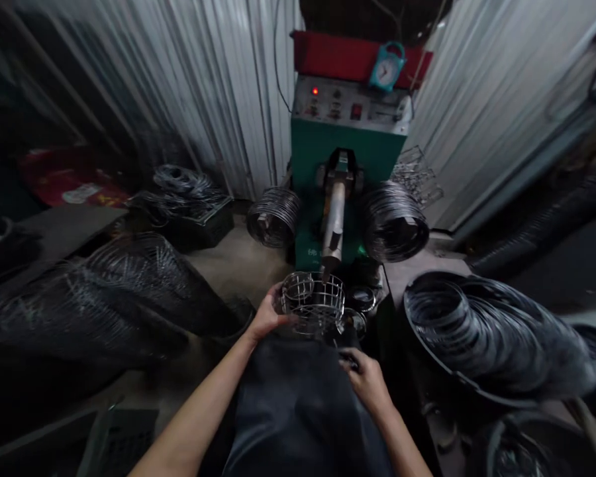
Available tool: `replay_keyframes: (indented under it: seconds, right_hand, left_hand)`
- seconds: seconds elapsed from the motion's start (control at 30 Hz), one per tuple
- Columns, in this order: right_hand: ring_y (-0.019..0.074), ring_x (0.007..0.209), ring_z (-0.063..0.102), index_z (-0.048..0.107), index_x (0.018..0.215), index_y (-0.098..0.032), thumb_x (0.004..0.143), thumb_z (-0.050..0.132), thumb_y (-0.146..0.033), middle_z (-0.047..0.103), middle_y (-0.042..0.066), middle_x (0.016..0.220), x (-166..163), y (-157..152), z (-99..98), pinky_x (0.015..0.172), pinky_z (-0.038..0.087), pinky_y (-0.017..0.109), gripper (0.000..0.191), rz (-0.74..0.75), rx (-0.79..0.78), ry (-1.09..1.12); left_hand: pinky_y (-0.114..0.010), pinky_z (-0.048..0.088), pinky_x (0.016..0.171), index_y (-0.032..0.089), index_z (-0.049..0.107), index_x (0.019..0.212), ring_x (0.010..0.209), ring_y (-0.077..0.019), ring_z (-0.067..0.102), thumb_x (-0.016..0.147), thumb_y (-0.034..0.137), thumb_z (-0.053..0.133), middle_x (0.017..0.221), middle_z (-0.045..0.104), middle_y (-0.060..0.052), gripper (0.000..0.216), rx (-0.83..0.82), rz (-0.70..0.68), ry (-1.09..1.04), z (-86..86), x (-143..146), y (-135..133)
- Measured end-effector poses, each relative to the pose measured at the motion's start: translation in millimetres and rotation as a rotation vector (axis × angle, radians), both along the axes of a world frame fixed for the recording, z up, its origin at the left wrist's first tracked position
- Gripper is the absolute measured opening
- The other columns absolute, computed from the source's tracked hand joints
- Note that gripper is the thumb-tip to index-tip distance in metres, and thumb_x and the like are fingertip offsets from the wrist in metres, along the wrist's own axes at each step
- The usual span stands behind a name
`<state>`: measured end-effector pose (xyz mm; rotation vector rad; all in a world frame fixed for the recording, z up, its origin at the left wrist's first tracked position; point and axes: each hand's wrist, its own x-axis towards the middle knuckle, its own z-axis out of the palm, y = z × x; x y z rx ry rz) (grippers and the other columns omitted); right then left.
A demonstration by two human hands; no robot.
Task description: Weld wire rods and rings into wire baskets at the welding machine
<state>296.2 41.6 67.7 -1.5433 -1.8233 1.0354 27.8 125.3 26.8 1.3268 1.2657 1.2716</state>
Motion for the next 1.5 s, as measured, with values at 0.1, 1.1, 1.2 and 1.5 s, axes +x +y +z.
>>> replay_keyframes:
  seconds: [0.1, 1.1, 1.2, 1.5]
  right_hand:
    - [0.0159, 0.072, 0.060, 0.064, 0.084, -0.017, 0.068, 0.057, -0.023, 0.066, 0.001, 0.076, -26, 14, 45.7, 0.065, 0.045, 0.023, 0.019, 0.128, -0.008, -0.012]
    - [0.0191, 0.090, 0.061, 0.063, 0.103, -0.016, 0.080, 0.054, -0.018, 0.066, 0.009, 0.096, -46, 25, 24.3, 0.079, 0.047, 0.029, 0.025, 0.336, 0.259, -0.123]
    - [0.0188, 0.089, 0.061, 0.062, 0.104, -0.015, 0.076, 0.058, -0.013, 0.065, 0.009, 0.096, -44, 30, 27.2, 0.078, 0.048, 0.028, 0.028, 0.366, 0.287, -0.170]
    - [0.0167, 0.087, 0.063, 0.064, 0.098, -0.018, 0.072, 0.055, -0.003, 0.066, 0.006, 0.093, -47, 46, 18.3, 0.076, 0.048, 0.026, 0.031, 0.365, 0.354, -0.179]
  left_hand:
    - [-0.045, 0.035, 0.100, 0.018, 0.037, 0.127, 0.116, -0.0289, 0.045, 0.045, 0.033, 0.079, 0.125, 0.046, -0.012, 0.093, 0.113, -0.050, 0.327, 14.6, 0, -26]
    - [-0.040, 0.032, 0.096, 0.019, 0.040, 0.124, 0.113, -0.0282, 0.043, 0.049, 0.033, 0.072, 0.119, 0.049, -0.011, 0.083, 0.114, -0.198, 0.947, 74.1, 40, -41]
    - [-0.040, 0.030, 0.098, 0.018, 0.041, 0.124, 0.115, -0.0285, 0.042, 0.048, 0.031, 0.072, 0.120, 0.048, -0.010, 0.083, 0.094, -0.202, 0.933, 76.9, 41, -36]
    - [-0.041, 0.032, 0.097, 0.021, 0.041, 0.123, 0.115, -0.0300, 0.043, 0.046, 0.029, 0.073, 0.120, 0.049, -0.009, 0.084, 0.125, -0.209, 0.897, 70.4, 37, -13]
